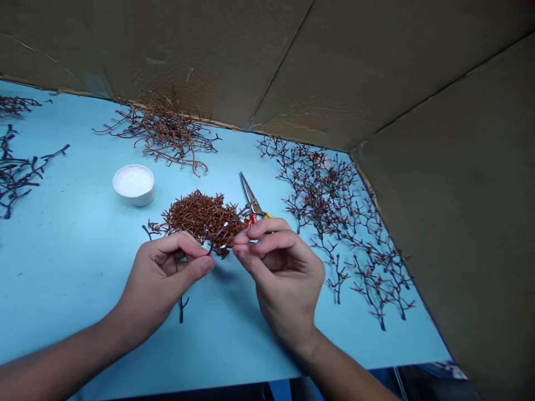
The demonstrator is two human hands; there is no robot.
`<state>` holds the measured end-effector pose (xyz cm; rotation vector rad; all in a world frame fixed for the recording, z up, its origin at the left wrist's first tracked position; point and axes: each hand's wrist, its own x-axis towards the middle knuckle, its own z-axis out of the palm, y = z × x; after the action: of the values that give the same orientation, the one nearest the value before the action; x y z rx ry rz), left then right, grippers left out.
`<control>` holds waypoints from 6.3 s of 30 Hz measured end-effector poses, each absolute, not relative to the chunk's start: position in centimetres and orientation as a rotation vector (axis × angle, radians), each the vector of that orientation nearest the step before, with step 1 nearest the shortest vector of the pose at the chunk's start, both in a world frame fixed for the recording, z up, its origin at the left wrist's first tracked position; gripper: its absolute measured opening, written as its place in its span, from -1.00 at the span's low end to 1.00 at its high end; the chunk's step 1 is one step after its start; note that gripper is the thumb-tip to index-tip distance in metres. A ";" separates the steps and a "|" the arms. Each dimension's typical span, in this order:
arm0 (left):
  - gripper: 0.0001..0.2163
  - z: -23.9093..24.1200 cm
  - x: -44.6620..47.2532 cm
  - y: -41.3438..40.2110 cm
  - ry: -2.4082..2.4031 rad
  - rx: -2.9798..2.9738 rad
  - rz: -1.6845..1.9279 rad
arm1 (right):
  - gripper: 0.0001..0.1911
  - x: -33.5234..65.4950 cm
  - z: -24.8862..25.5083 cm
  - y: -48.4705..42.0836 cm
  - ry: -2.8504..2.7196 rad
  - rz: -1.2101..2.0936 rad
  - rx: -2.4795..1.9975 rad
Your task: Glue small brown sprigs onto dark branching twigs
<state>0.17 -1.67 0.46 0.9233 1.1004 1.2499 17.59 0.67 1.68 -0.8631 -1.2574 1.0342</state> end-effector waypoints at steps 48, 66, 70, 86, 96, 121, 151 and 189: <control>-0.89 0.9 -0.4 -2.1 1.180 0.963 1.238 | -0.75 19.2 1.6 1.0 -1.673 0.580 -0.880; -0.91 0.4 -1.3 -1.7 1.270 1.015 1.305 | -0.86 21.6 -0.6 3.6 -2.290 0.113 -1.131; -0.90 0.3 -1.4 -1.8 1.319 1.081 1.315 | -0.92 21.8 0.1 3.7 -2.120 0.357 -1.121; -0.89 0.0 -1.8 -1.9 1.384 1.188 1.283 | -0.83 21.9 -0.7 3.9 -2.379 0.135 -1.072; -0.88 -0.1 -1.9 -1.8 1.376 1.184 1.273 | -0.86 21.7 -0.6 3.8 -2.347 0.077 -1.198; -0.88 0.1 -1.9 -1.5 1.366 1.165 1.298 | -0.89 21.3 0.1 3.9 -1.948 0.411 -1.160; -0.85 0.1 -1.3 -2.1 1.358 1.376 1.220 | -0.71 19.4 1.7 0.5 -1.699 0.489 -0.988; -0.84 0.3 -1.1 -2.0 1.344 1.363 1.239 | -0.60 19.6 1.5 0.2 -1.780 0.320 -0.961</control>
<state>-1.14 -1.95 0.25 1.3634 1.3435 1.2386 19.61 0.24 1.52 -0.9614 -1.7803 0.3199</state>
